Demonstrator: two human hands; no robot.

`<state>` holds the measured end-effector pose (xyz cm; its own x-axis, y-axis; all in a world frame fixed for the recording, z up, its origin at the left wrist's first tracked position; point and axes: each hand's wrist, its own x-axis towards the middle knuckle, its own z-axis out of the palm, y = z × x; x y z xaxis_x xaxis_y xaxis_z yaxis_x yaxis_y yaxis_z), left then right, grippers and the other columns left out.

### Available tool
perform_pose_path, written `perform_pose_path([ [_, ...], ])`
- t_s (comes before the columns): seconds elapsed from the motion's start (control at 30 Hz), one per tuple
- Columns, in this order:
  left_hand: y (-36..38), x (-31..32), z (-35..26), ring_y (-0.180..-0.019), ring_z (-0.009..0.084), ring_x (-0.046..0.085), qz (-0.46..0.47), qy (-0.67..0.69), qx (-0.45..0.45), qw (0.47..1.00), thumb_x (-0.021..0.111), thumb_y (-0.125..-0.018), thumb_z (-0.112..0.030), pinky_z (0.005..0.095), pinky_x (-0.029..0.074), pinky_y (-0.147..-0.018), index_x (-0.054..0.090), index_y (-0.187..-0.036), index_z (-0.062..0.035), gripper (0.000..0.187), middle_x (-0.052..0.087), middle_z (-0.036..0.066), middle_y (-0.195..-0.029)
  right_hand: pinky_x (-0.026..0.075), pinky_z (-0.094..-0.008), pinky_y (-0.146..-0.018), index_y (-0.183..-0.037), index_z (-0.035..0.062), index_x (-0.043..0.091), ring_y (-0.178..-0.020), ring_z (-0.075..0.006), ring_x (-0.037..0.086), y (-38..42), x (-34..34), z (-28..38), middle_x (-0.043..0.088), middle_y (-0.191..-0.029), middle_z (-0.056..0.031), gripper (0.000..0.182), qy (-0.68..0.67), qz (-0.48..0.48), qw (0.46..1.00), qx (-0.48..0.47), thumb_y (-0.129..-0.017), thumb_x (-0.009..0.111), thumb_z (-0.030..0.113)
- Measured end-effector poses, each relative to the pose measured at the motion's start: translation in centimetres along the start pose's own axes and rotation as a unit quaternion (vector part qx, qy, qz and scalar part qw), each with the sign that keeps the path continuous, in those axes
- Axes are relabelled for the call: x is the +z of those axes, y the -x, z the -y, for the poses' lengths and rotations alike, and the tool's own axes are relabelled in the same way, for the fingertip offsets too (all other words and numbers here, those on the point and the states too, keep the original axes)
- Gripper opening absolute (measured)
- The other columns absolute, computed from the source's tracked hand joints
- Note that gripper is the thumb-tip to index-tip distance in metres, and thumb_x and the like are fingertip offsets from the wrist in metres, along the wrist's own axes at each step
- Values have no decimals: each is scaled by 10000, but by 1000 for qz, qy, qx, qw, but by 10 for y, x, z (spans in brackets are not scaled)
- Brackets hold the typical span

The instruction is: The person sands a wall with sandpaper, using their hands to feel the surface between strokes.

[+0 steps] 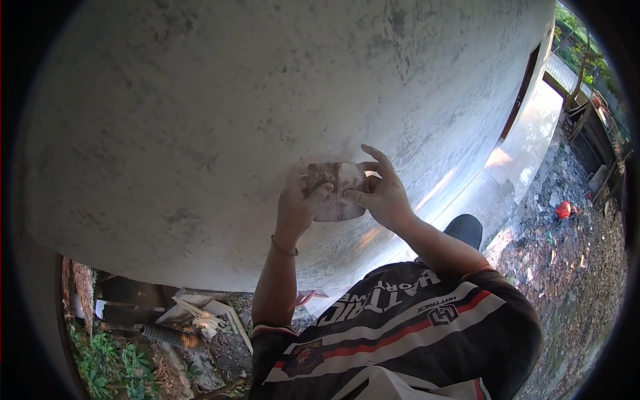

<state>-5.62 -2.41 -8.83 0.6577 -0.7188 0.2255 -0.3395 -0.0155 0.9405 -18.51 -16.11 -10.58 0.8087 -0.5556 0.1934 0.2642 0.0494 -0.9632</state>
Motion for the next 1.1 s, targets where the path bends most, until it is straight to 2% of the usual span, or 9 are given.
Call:
perform_pose_path([
  [0.2, 7, 2, -12, -873, 197, 660, 1, -40, 70, 997, 723, -733, -18, 304, 531, -724, 420, -1279, 0, 625, 658, 139, -930, 521, -256, -691, -1284, 87, 466, -790, -145, 570, 7, -8, -7, 376, -1256, -131, 654, 198, -58, 969, -137, -707, 775, 95],
  [0.3, 8, 2, -27, -871, 215, 666, 10, -193, 98, 976, 726, -709, -15, 306, 535, -725, 461, -1268, 8, 619, 655, 151, -912, 520, -260, -669, -1209, 74, 547, -771, -152, 571, 8, -10, -15, 378, -1245, -124, 567, 228, -36, 947, -225, -700, 790, 135],
  [0.37, 12, 5, -29, -843, 236, 660, -17, -195, 120, 973, 723, -710, -26, 315, 532, -714, 503, -1241, -3, 575, 643, 151, -906, 519, -264, -656, -1173, 63, 575, -768, -155, 570, 10, -7, -14, 399, -1224, -122, 530, 280, -60, 913, -290, -700, 794, 155],
  [0.57, 23, -3, -38, -801, 279, 599, -2, -354, 220, 909, 707, -735, -87, 358, 496, -679, 617, -1084, -40, 364, 598, 129, -908, 488, -296, -661, -1063, 41, 627, -782, -191, 557, 19, -3, -18, 526, -1055, -109, 342, 222, 1, 947, -232, -749, 740, 116],
  [0.67, 28, -8, -37, -808, 265, 576, -23, -396, 262, 880, 714, -729, -111, 354, 478, -678, 651, -983, -43, 270, 592, 106, -906, 478, -321, -662, -974, 20, 646, -773, -227, 566, 23, -3, -18, 562, -940, -108, 236, 320, -25, 887, -333, -760, 715, 90],
  [0.8, 37, -11, -41, -806, 240, 556, -70, -514, 305, 798, 737, -712, -137, 327, 460, -666, 663, -915, -47, 234, 590, 79, -863, 478, -327, -664, -920, 11, 642, -786, -254, 577, 28, -1, -21, 576, -863, -102, 161, 314, -52, 877, -361, -775, 682, 69],
  [0.9, 33, -13, -34, -756, 227, 562, -35, -383, 341, 857, 745, -715, -134, 319, 455, -639, 657, -895, -42, 221, 603, 84, -852, 481, -335, -670, -896, 17, 624, -787, -264, 581, 33, 2, -24, 580, -863, -104, 91, 274, -60, 897, -342, -812, 623, 51],
  [1.0, 36, -10, -40, -746, 198, 591, -32, -268, 204, 941, 742, -725, -105, 306, 479, -645, 647, -885, -26, 203, 627, 82, -845, 484, -317, -642, -868, 2, 610, -735, -233, 597, 36, 6, -31, 584, -832, -108, 49, 171, -57, 952, -247, -850, 578, 36],
  [1.1, 34, -7, -30, -729, 164, 614, -20, -136, 152, 979, 728, -747, -74, 274, 501, -657, 641, -908, -6, 194, 646, 88, -850, 508, -287, -646, -882, -16, 596, -721, -173, 613, 36, 7, -44, 596, -826, -99, 91, 51, -32, 990, -131, -896, 540, 55],
])
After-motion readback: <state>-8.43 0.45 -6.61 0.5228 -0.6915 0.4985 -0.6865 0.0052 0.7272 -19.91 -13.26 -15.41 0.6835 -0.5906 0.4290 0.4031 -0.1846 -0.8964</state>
